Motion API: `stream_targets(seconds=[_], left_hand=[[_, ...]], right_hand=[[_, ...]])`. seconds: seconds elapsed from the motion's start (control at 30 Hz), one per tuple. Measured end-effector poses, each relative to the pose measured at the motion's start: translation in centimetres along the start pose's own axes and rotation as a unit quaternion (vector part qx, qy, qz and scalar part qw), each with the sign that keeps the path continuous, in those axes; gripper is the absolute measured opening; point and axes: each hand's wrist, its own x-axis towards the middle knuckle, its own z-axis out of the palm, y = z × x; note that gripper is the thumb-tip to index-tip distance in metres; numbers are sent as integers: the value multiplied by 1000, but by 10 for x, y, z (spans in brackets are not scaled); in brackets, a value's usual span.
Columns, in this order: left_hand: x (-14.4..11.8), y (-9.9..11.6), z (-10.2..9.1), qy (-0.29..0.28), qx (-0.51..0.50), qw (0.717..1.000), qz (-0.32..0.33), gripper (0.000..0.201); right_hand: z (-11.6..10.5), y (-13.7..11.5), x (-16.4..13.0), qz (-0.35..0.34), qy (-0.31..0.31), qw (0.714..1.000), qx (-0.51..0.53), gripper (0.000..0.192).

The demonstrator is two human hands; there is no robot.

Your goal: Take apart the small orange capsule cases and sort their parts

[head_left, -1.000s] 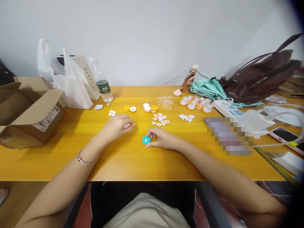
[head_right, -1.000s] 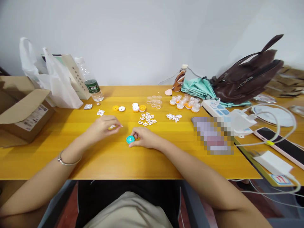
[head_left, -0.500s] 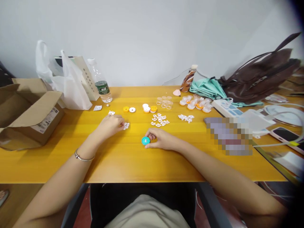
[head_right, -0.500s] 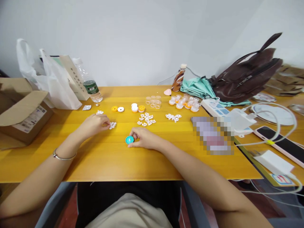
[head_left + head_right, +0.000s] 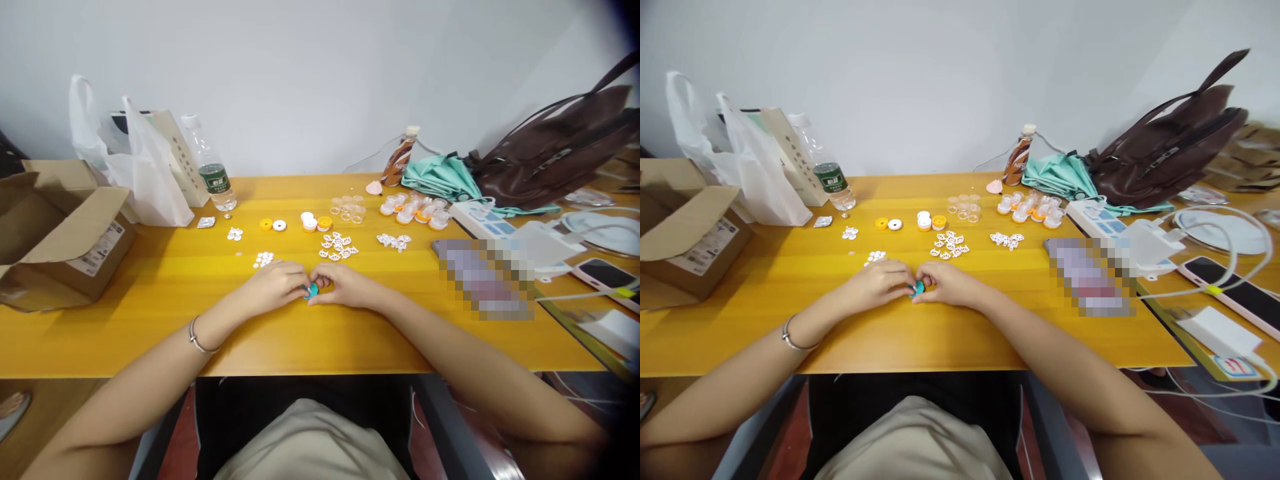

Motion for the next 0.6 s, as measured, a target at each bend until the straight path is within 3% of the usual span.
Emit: stream_targets(seconds=[0.23, 0.6], left_hand=[[-1, 0, 5, 25, 82, 996, 38, 26], [-2, -1, 5, 42, 171, 980, 96, 27]], right_hand=[[-6, -1, -2, -23, -30, 999, -17, 24], [-5, 2, -1, -14, -15, 1000, -10, 24]])
